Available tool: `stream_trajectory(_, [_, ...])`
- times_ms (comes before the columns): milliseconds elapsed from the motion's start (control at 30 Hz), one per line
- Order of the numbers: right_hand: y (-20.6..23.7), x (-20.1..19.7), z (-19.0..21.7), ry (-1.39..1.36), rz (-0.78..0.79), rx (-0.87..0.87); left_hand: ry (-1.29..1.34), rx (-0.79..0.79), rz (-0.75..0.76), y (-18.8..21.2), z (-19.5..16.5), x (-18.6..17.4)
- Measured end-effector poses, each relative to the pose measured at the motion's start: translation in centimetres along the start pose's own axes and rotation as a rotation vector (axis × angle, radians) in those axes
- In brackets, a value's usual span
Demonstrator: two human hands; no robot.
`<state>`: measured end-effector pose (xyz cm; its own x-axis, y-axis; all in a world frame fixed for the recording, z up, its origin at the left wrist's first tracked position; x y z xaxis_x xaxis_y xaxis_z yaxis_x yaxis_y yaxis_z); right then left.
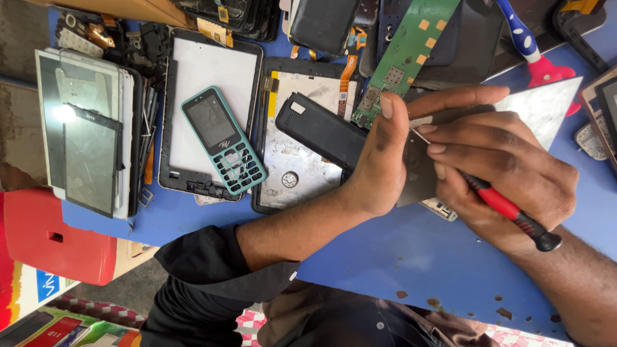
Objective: The person holds a phone midframe in one hand and uses a small metal pry tool to work around the edge of the phone's back cover, prying along the seam to separate the cover from the body. The workbench around them is covered with disassembled phones, screens, and boards.
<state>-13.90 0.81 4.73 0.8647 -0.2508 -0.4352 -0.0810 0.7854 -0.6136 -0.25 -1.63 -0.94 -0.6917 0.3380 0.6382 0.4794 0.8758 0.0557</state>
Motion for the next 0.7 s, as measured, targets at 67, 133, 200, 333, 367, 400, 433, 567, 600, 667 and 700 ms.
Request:
stream_trajectory(67, [-0.18,-0.04,0.19,0.006,0.001,-0.025,0.011,-0.008,-0.003,0.04,0.06,0.09])
stream_trajectory(133, [-0.37,-0.02,0.34,-0.001,0.002,-0.027,-0.033,0.016,-0.012,-0.03,0.02,0.05])
stream_trajectory(200, [-0.53,-0.05,0.48,-0.017,0.009,-0.003,0.0,-0.004,-0.011,-0.04,0.07,0.07])
stream_trajectory(333, [-0.56,-0.01,0.76,0.023,-0.007,0.007,-0.015,-0.01,-0.004,-0.15,0.09,-0.07])
stream_trajectory(367, [-0.53,0.03,0.8,0.025,-0.013,0.006,-0.029,-0.003,-0.004,-0.18,0.09,-0.11])
stream_trajectory(400, [-0.48,0.05,0.86,0.027,-0.016,0.007,-0.039,0.006,-0.003,-0.17,0.08,-0.11])
stream_trajectory(433, [-0.42,0.09,0.91,0.035,-0.01,0.003,-0.067,0.026,-0.006,-0.16,0.08,-0.11])
stream_trajectory(567, [-0.27,0.0,1.02,0.042,-0.009,-0.006,-0.181,0.099,-0.015,-0.08,0.01,-0.01])
stream_trajectory(600, [-0.25,-0.08,1.01,0.038,-0.014,-0.004,-0.174,0.096,-0.006,-0.18,0.06,0.02])
stream_trajectory(667, [-0.22,-0.12,0.88,0.013,-0.018,0.017,-0.07,0.037,0.011,-0.15,0.2,0.01])
stream_trajectory(700, [-0.2,-0.16,0.82,0.0,-0.021,0.026,0.024,-0.02,0.021,-0.06,0.27,-0.05])
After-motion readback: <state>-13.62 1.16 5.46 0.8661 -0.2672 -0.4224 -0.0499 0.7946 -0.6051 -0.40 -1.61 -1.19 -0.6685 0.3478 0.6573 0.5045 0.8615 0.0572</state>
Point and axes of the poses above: each hand's wrist, its own y-axis away from the middle knuckle, its own x-axis out of the palm, z = x × y, the point moved 2 cm from there along -y, towards the middle knuckle, and after that the axes turned 10 degrees about -z, right-handed, at the moved point
